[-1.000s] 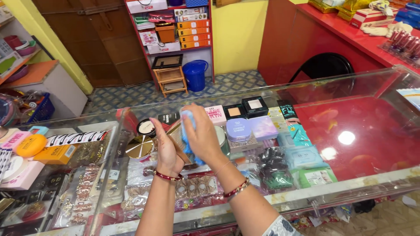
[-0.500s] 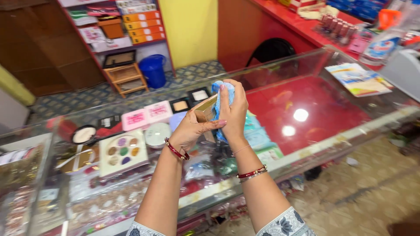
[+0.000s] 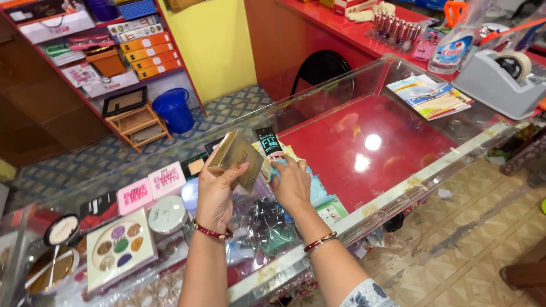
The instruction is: The person wipes various cosmetic items, including compacts, boxes, and tubes, with a blue cloth on a glass display counter. The person picks up each item individually, wipes it thoroughly, and places it back on the counter in a different position.
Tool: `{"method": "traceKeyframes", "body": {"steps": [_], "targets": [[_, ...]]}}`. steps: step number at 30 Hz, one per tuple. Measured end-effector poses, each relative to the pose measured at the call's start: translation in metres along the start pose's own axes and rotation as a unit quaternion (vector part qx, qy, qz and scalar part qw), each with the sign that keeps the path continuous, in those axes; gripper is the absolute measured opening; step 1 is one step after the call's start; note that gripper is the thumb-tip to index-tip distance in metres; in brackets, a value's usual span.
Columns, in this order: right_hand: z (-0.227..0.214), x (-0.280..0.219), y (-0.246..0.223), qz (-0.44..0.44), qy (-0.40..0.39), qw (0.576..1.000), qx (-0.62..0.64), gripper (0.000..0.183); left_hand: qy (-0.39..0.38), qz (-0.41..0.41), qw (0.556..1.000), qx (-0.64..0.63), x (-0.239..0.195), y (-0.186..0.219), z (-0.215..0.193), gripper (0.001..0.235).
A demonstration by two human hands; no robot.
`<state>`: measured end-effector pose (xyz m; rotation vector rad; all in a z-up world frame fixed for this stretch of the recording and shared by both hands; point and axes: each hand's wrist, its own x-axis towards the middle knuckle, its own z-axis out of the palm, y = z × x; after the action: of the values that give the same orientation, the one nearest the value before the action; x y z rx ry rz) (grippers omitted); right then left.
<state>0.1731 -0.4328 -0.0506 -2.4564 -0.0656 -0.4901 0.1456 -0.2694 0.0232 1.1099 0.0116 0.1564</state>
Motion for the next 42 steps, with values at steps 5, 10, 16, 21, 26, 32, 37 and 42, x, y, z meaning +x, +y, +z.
{"method": "traceKeyframes", "body": {"steps": [5,10,16,21,26,32,37,42], "targets": [[0.007,0.037,0.006,0.022,-0.006,0.997,-0.073,0.04,-0.021,0.004,1.0,0.004,0.014,0.0,0.002,0.071],[-0.001,0.053,0.038,0.054,-0.004,0.993,-0.107,0.038,-0.003,-0.03,0.999,0.04,0.02,-0.024,0.003,0.072],[-0.022,0.077,0.084,0.071,-0.001,0.991,-0.115,0.038,-0.006,-0.004,0.999,0.037,0.031,-0.055,0.029,0.072],[-0.05,0.099,0.116,0.056,-0.01,0.993,-0.104,0.041,0.034,0.01,0.998,0.046,0.047,-0.1,0.057,0.074],[-0.083,0.119,0.106,-0.114,0.093,0.977,0.151,0.053,0.106,0.007,0.993,0.045,0.07,-0.137,0.075,0.076],[-0.08,0.089,0.038,-0.246,-0.098,0.943,0.201,0.038,0.246,0.003,0.792,0.559,0.084,-0.175,0.053,0.029],[-0.073,0.077,0.046,-0.258,-0.076,0.948,0.168,0.025,0.149,0.212,0.858,0.443,0.08,-0.174,0.035,0.021],[-0.055,0.114,0.055,-0.214,-0.016,0.97,0.112,0.025,0.106,0.182,0.839,0.501,0.082,-0.149,0.047,0.041]]}}
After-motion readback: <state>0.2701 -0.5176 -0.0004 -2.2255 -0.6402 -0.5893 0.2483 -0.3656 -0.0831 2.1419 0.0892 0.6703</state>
